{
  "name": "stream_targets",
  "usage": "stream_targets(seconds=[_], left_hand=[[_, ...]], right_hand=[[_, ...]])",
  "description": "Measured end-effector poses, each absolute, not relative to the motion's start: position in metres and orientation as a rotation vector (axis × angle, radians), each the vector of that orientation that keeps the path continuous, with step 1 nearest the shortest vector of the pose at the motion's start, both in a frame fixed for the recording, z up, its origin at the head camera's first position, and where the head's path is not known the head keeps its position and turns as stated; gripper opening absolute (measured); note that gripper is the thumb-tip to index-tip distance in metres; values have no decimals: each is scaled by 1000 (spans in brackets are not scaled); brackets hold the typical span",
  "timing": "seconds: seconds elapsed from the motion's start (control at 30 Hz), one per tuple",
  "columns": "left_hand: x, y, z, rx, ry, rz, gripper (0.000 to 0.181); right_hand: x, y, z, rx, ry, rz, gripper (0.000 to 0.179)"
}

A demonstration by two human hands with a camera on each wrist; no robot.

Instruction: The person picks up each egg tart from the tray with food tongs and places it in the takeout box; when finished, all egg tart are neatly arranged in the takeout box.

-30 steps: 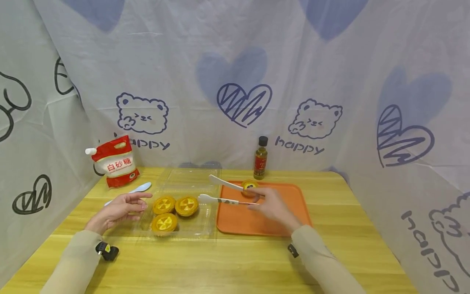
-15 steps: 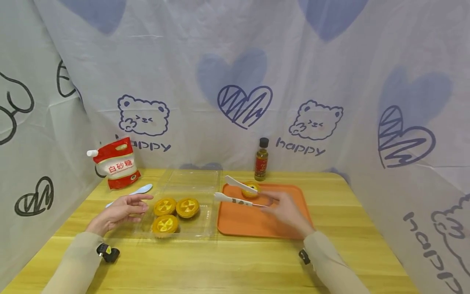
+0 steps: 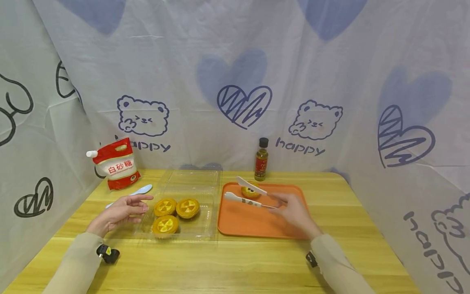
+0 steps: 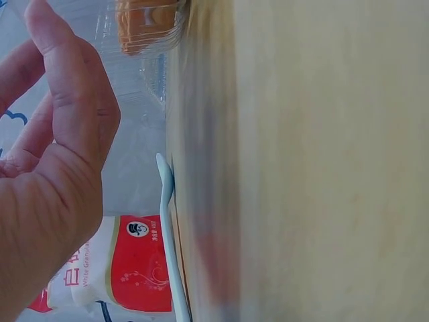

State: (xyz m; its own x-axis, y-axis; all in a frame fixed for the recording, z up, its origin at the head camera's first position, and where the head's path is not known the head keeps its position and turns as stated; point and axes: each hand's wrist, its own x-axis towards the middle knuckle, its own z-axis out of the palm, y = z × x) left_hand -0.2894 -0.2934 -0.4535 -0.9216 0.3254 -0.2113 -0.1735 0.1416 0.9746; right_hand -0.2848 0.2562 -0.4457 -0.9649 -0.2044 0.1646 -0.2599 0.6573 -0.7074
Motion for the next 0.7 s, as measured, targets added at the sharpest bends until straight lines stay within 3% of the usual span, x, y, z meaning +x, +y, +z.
stream_targets(seconds=[0.7], left_hand=[[-289,-294,-452,136,2055,1826,58]], right_hand=[[-286,277,-443,264,-2807,997,49]])
